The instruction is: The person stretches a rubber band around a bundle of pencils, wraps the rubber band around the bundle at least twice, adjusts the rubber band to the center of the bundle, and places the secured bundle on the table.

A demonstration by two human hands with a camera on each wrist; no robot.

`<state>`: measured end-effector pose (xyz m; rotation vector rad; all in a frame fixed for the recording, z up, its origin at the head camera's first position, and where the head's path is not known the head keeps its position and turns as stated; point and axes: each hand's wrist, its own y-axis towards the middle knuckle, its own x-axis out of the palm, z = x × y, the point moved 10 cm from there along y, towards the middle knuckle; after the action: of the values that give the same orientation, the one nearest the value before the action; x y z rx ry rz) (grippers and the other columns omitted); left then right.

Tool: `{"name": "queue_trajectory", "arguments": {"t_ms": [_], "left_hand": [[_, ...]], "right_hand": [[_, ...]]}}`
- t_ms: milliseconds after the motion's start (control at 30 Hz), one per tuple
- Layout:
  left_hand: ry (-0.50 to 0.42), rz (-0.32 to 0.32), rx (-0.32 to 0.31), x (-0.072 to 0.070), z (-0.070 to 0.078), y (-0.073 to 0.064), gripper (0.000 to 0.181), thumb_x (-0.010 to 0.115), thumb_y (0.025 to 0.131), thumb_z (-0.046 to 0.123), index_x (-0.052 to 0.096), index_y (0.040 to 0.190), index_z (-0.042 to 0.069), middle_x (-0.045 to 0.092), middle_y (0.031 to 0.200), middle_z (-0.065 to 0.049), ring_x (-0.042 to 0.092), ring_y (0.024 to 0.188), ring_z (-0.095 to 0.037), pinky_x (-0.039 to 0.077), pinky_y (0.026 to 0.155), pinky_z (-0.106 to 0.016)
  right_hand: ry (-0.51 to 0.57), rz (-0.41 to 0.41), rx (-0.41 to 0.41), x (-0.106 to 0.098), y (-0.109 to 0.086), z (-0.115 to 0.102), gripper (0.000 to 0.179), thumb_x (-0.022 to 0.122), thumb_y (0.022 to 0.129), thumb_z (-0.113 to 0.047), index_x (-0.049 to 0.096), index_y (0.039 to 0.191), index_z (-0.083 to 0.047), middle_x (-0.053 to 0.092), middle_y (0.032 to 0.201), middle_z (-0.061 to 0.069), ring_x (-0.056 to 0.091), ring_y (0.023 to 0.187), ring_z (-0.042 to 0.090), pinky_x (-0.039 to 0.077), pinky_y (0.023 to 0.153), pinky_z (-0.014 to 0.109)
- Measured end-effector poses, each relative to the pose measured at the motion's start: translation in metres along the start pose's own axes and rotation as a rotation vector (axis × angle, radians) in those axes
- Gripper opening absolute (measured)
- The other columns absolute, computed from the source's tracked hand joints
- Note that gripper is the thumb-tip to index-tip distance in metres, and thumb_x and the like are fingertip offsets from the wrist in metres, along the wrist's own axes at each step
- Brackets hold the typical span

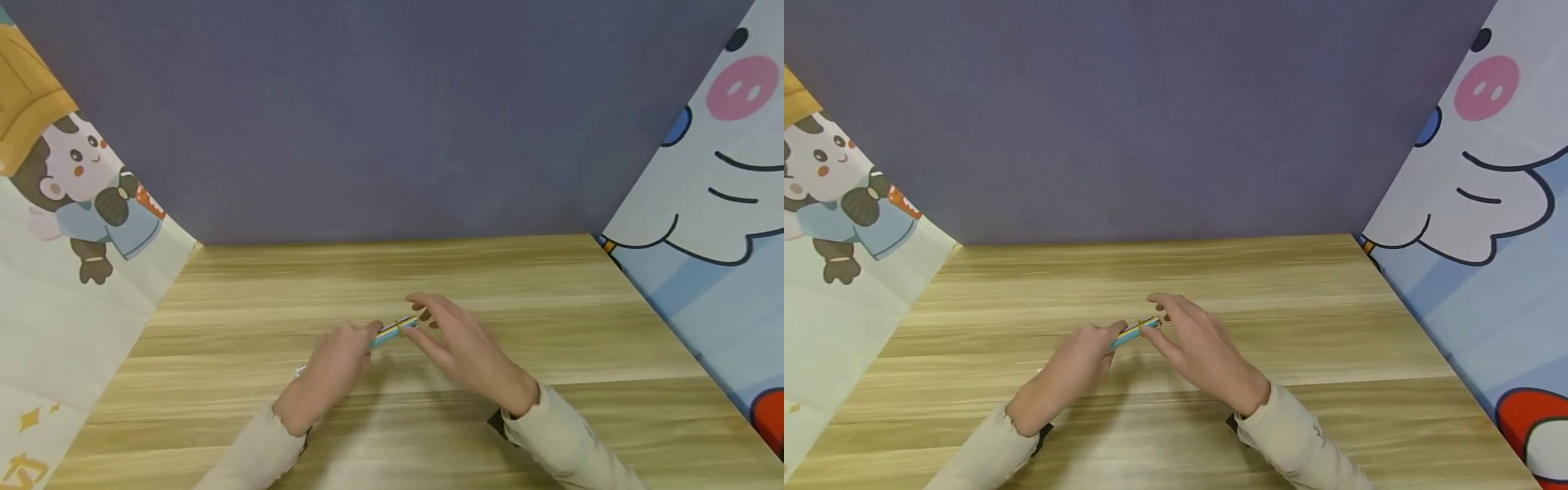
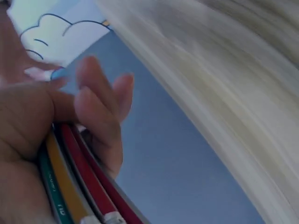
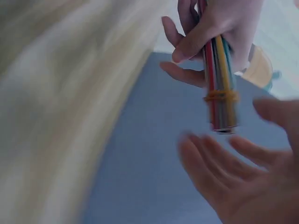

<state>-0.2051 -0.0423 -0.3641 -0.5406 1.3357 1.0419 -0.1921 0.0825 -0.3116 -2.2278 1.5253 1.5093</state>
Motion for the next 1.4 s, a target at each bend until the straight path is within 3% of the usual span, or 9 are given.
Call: {"name": "queue_trajectory", "arguments": {"t_ms": [167, 367, 467, 567, 700, 833, 933, 1167, 1400], "left_hand": [[-0.015, -0.045, 0.097, 0.002, 0.018, -0.003, 0.04, 0.078, 0.082, -0.001, 0.065, 0.119, 0.005, 0.073, 0.084, -0.01, 0.064, 0.06, -0.012, 0.043, 0.044, -0.012], [-0.205, -0.093, 0.09, 0.003, 0.004, 0.005, 0.042, 0.075, 0.089, 0.014, 0.059, 0.128, 0.009, 0.071, 0.082, -0.007, 0.062, 0.059, -0.008, 0.047, 0.049, -0.017], [-0.517, -0.19, 0.016, 0.005, -0.018, 0.008, 0.04, 0.074, 0.091, 0.02, 0.06, 0.128, 0.013, 0.069, 0.075, -0.003, 0.062, 0.055, -0.012, 0.054, 0.05, -0.028], [-0.982, -0.235, -0.034, 0.001, -0.034, 0.009, 0.045, 0.07, 0.095, 0.017, 0.054, 0.136, 0.014, 0.073, 0.082, -0.012, 0.071, 0.068, -0.03, 0.06, 0.057, -0.045], [-1.509, -0.166, -0.006, -0.014, -0.04, 0.013, 0.046, 0.047, 0.107, 0.024, 0.037, 0.15, 0.011, 0.066, 0.12, -0.027, 0.066, 0.108, -0.042, 0.059, 0.078, -0.056], [-1.781, -0.043, -0.035, -0.022, -0.045, 0.014, 0.052, 0.025, 0.109, 0.042, 0.032, 0.153, 0.013, 0.052, 0.142, -0.025, 0.055, 0.128, -0.038, 0.057, 0.088, -0.054], [-1.837, 0.013, -0.052, -0.026, -0.045, 0.012, 0.053, 0.023, 0.109, 0.045, 0.033, 0.15, 0.013, 0.054, 0.142, -0.021, 0.054, 0.129, -0.038, 0.057, 0.087, -0.054], [-1.798, 0.091, -0.055, -0.036, -0.041, 0.011, 0.042, 0.033, 0.11, 0.031, 0.036, 0.145, 0.006, 0.065, 0.128, -0.015, 0.063, 0.117, -0.036, 0.062, 0.073, -0.049], [-1.797, -0.019, 0.036, -0.039, -0.022, 0.011, 0.038, 0.029, 0.111, 0.024, 0.035, 0.146, 0.009, 0.056, 0.137, -0.02, 0.056, 0.125, -0.042, 0.061, 0.075, -0.051]], "right_hand": [[0.424, -0.283, 0.221, 0.033, -0.005, 0.035, 0.031, 0.06, 0.101, -0.027, 0.064, 0.127, -0.01, 0.069, 0.088, 0.0, 0.065, 0.069, 0.016, 0.059, 0.061, 0.036], [0.473, -0.249, 0.265, 0.012, -0.004, 0.046, 0.029, 0.066, 0.098, -0.023, 0.068, 0.124, -0.01, 0.068, 0.079, 0.002, 0.062, 0.061, 0.02, 0.056, 0.053, 0.032], [0.471, -0.18, 0.289, -0.007, -0.002, 0.051, 0.029, 0.068, 0.096, -0.021, 0.068, 0.124, -0.01, 0.068, 0.08, 0.005, 0.062, 0.064, 0.024, 0.056, 0.055, 0.032], [0.493, -0.112, 0.304, -0.024, -0.002, 0.054, 0.03, 0.068, 0.096, -0.018, 0.068, 0.125, -0.01, 0.068, 0.083, 0.01, 0.064, 0.067, 0.027, 0.057, 0.057, 0.033], [0.556, -0.062, 0.288, -0.032, 0.0, 0.049, 0.032, 0.068, 0.096, -0.015, 0.066, 0.127, -0.01, 0.068, 0.09, 0.02, 0.067, 0.071, 0.026, 0.06, 0.063, 0.036], [0.604, -0.056, 0.274, -0.029, 0.002, 0.041, 0.032, 0.069, 0.095, -0.012, 0.066, 0.127, -0.009, 0.069, 0.095, 0.021, 0.07, 0.078, 0.029, 0.061, 0.07, 0.038], [0.605, -0.065, 0.269, -0.027, 0.002, 0.037, 0.032, 0.07, 0.094, -0.011, 0.066, 0.126, -0.008, 0.07, 0.097, 0.015, 0.071, 0.081, 0.031, 0.062, 0.072, 0.039], [0.607, -0.062, 0.22, -0.032, 0.001, 0.031, 0.032, 0.07, 0.093, -0.008, 0.067, 0.125, -0.007, 0.072, 0.092, 0.012, 0.071, 0.078, 0.03, 0.062, 0.072, 0.039], [0.643, -0.109, 0.262, -0.024, -0.003, 0.035, 0.032, 0.072, 0.092, -0.011, 0.07, 0.124, -0.013, 0.072, 0.093, 0.012, 0.07, 0.08, 0.037, 0.061, 0.074, 0.047]]}}
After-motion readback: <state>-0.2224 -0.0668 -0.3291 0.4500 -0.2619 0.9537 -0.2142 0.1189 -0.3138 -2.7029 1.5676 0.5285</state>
